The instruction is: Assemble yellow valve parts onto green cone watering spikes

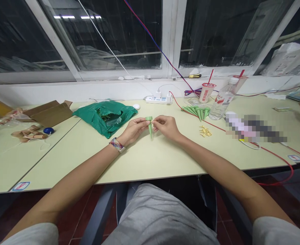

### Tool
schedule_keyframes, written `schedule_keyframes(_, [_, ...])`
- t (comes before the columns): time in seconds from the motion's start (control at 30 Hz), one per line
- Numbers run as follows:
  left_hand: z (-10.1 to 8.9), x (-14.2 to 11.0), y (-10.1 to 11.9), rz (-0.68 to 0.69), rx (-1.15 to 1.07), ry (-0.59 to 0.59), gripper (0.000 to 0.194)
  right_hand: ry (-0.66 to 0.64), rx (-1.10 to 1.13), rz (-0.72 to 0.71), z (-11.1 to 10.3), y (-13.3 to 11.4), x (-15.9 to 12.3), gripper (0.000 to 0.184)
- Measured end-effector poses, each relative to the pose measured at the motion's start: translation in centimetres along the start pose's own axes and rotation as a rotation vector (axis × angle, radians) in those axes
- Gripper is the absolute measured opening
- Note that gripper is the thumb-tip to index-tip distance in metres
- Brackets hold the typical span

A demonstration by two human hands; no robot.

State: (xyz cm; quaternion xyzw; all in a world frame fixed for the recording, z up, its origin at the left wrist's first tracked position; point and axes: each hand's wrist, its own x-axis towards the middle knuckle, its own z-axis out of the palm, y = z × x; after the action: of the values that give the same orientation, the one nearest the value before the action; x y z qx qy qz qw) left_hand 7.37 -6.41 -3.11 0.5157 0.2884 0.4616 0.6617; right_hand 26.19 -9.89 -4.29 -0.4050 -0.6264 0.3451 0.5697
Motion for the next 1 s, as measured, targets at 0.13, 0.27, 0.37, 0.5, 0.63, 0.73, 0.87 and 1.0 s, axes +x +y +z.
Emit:
schedule_keyframes(0.13, [-0.3,0.2,-0.1,-0.034,0.001,-0.019,0.028,-0.014,0.013,0.000,0.0,-0.1,0.1,0.037])
schedule_keyframes(0.27, [-0.3,0.2,0.0,-0.054,-0.044,-0.036,0.028,-0.071,0.015,0.056,-0.3,-0.7,0.5,0.042])
schedule_keyframes(0.37, [0.0,0.0,0.2,-0.050,-0.062,-0.026,0.031,-0.166,-0.062,0.071,-2.0,-2.0,0.9,0.041])
schedule_keyframes(0.5, [0.3,-0.3,0.3,-0.051,-0.080,0.007,0.033,-0.170,-0.468,0.133,-8.0,-4.5,0.8,0.035])
schedule_keyframes(0.63, [0.4,-0.1,0.0,-0.015,-0.096,0.007,0.032,-0.116,-1.087,0.252,-16.0,-5.4,0.0,0.013])
schedule_keyframes(0.73, [0.4,0.1,-0.2,-0.016,-0.083,0.003,0.037,-0.112,-1.174,0.394,-20.1,-4.4,-1.1,0.014])
schedule_keyframes(0.87, [0.4,0.0,-0.2,-0.019,-0.083,-0.027,0.041,-0.066,-1.195,0.497,-22.0,-2.5,-2.2,0.016])
schedule_keyframes(1.0, [0.6,-0.3,-0.1,-0.007,-0.069,-0.059,0.042,-0.085,-1.215,0.559,-22.0,-1.4,-1.9,0.016])
